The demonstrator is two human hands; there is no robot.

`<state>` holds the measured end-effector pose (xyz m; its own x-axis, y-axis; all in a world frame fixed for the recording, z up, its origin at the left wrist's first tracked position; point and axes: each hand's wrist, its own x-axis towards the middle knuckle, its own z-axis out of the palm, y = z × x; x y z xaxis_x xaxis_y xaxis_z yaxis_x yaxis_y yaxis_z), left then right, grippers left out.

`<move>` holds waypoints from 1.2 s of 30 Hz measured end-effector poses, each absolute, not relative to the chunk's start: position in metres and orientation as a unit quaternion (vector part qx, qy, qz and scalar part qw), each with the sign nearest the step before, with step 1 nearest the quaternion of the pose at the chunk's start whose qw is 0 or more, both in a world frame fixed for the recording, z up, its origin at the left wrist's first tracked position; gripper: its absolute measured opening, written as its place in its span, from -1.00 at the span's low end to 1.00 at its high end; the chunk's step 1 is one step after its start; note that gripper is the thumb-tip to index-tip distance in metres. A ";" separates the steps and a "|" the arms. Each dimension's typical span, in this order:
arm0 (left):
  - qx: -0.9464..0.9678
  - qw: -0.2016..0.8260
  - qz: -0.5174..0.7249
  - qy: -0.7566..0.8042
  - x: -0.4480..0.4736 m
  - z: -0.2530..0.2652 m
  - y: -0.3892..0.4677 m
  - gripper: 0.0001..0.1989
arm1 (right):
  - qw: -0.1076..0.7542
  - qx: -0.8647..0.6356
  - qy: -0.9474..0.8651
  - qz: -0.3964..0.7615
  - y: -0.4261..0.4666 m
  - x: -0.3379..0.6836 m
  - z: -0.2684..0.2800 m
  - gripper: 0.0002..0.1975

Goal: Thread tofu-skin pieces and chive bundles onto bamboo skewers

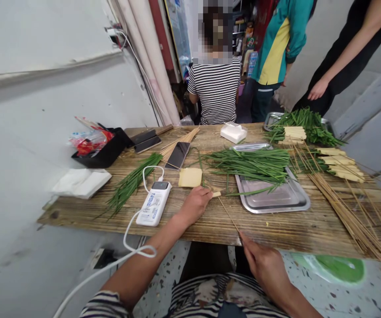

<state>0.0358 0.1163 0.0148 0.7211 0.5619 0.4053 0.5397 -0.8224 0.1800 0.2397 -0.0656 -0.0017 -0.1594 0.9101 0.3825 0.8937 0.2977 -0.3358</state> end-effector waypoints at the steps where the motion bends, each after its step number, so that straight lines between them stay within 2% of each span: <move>1: 0.928 0.026 0.225 0.296 0.036 0.015 0.116 -0.75 | 0.261 -0.593 -0.762 0.018 -0.066 0.240 -0.001 -0.63; 16: 0.926 0.045 0.230 0.295 0.036 0.018 0.116 -0.71 | 0.260 -0.592 -0.763 0.019 -0.065 0.240 -0.001 -0.63; 36: 0.928 0.056 0.225 0.293 0.036 0.016 0.118 -0.77 | 0.263 -0.596 -0.758 0.037 -0.059 0.232 0.001 -0.60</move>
<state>0.0357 0.1180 0.0159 0.7272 0.5685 0.3846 0.5185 -0.8222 0.2349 0.2320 -0.0592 0.0010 -0.1513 0.9229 0.3541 0.8838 0.2867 -0.3697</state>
